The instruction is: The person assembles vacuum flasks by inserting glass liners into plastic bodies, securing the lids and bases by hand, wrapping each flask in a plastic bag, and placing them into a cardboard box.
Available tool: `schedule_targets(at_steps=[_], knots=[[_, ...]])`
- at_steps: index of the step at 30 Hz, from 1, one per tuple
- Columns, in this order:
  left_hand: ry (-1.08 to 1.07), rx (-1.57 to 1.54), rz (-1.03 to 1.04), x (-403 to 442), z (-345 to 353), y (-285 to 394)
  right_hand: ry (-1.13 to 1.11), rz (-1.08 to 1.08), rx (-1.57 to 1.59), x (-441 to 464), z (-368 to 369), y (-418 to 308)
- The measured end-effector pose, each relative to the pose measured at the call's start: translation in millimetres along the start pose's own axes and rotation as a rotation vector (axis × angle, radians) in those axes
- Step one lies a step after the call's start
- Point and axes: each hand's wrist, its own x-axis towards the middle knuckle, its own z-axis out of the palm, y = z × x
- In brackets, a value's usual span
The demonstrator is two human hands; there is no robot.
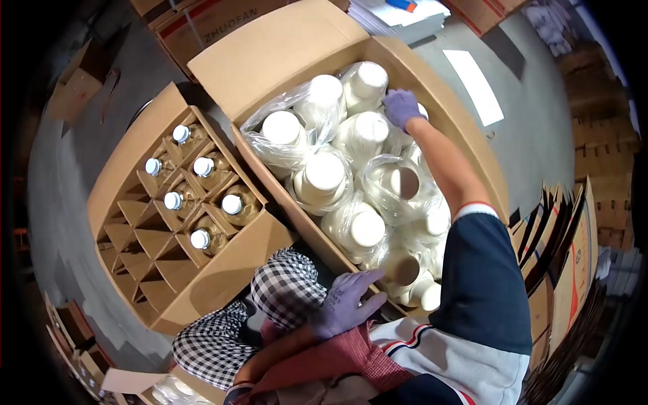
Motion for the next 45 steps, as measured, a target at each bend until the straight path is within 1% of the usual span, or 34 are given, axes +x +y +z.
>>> schedule_targets(at_steps=[2,4,6,8,10,11,13,14,16,18,19,21,22,23,24,25,26,27,28,29,30,31,33,34,35,36,37,38,39,41,42,43,44,45], knots=[[-0.006,-0.06,0.002,-4,-1,4,0.241,0.294,0.306,-13,-10,22],[0.003,-0.049,0.013,-11,-2,4,0.367,0.599,0.842,-17,-56,68],[-0.162,-0.113,-0.126,-20,-5,8,0.554,0.659,1.078,-41,-118,74],[-0.143,-0.158,-0.176,-24,-12,17,1.001,0.506,1.372,-68,-184,58],[-0.032,-0.148,-0.134,-29,-8,10,1.009,0.099,1.449,-105,-252,53],[0.055,-0.175,-0.091,-32,-8,9,0.973,0.015,1.396,-121,-287,37],[0.144,-0.53,-0.143,-39,-9,1,0.879,-0.16,1.323,-159,-353,-15],[0.205,-0.728,-0.159,-41,-15,3,0.824,-0.284,1.165,-176,-378,-30],[0.413,-0.696,-0.047,-47,-43,8,0.891,-0.629,1.013,-221,-426,-71],[0.596,-0.575,-0.006,-57,-98,30,0.825,-1.005,1.303,-261,-452,-98],[0.676,-0.527,0.008,-63,-127,38,0.829,-1.103,1.495,-276,-455,-108],[0.931,-0.601,0.09,-91,-182,35,0.802,-1.266,1.707,-305,-446,-129],[0.981,-0.68,0.216,-118,-205,40,0.844,-1.137,2.067,-320,-434,-141],[1.019,-0.753,0.348,-146,-229,45,0.757,-0.95,2.144,-329,-417,-158],[0.96,-0.853,0.564,-180,-247,50,0.656,-0.764,2.22,-338,-400,-175],[1.007,-0.674,0.531,-222,-264,58,0.551,-0.587,2.292,-347,-384,-191],[1.041,-0.503,0.48,-260,-270,70,0.371,-0.714,2.302,-349,-346,-211],[1.144,-0.356,0.343,-286,-262,93,0.299,-0.758,1.994,-359,-326,-242],[1.047,-0.201,0.189,-305,-254,113,-0.206,-0.754,2.266,-361,-283,-267],[1.024,0.048,0.064,-312,-245,117,-0.427,-0.504,2.17,-381,-293,-288],[0.976,0.289,-0.063,-310,-232,120,-0.281,-0.577,1.902,-381,-280,-301],[0.994,0.752,0.003,-306,-217,129,-0.163,-0.492,1.828,-383,-277,-312],[1.074,0.644,0.02,-307,-220,134,-0.054,-0.424,1.743,-375,-276,-334],[1.145,0.546,0.047,-308,-223,139,-0.026,-0.341,1.916,-367,-272,-346],[1.154,0.55,0.037,-307,-223,157,0.001,-0.248,2.092,-359,-265,-363],[1.037,0.268,0.047,-302,-220,189,-0.01,-0.248,2.096,-351,-244,-387],[0.909,-0.01,0.061,-294,-213,220,-0.165,-0.373,2.004,-340,-216,-415],[0.873,0.051,-0.029,-284,-194,247,-0.309,-0.499,1.901,-333,-201,-433],[0.776,0.114,0.073,-288,-183,266,-0.304,-0.509,1.904,-331,-200,-442],[0.646,0.284,0.208,-304,-169,267,-1.053,-0.325,2.435,-329,-202,-452],[0.603,0.392,0.24,-323,-170,252,-1.062,-0.331,2.447,-325,-205,-456],[0.532,0.585,0.093,-335,-176,241,-1.088,-0.478,2.522,-319,-217,-459],[0.514,1.013,0.096,-336,-182,208,-1.106,-0.628,2.598,-313,-236,-462],[0.555,0.939,0.06,-332,-187,196,-1.121,-0.766,2.655,-308,-256,-457]])
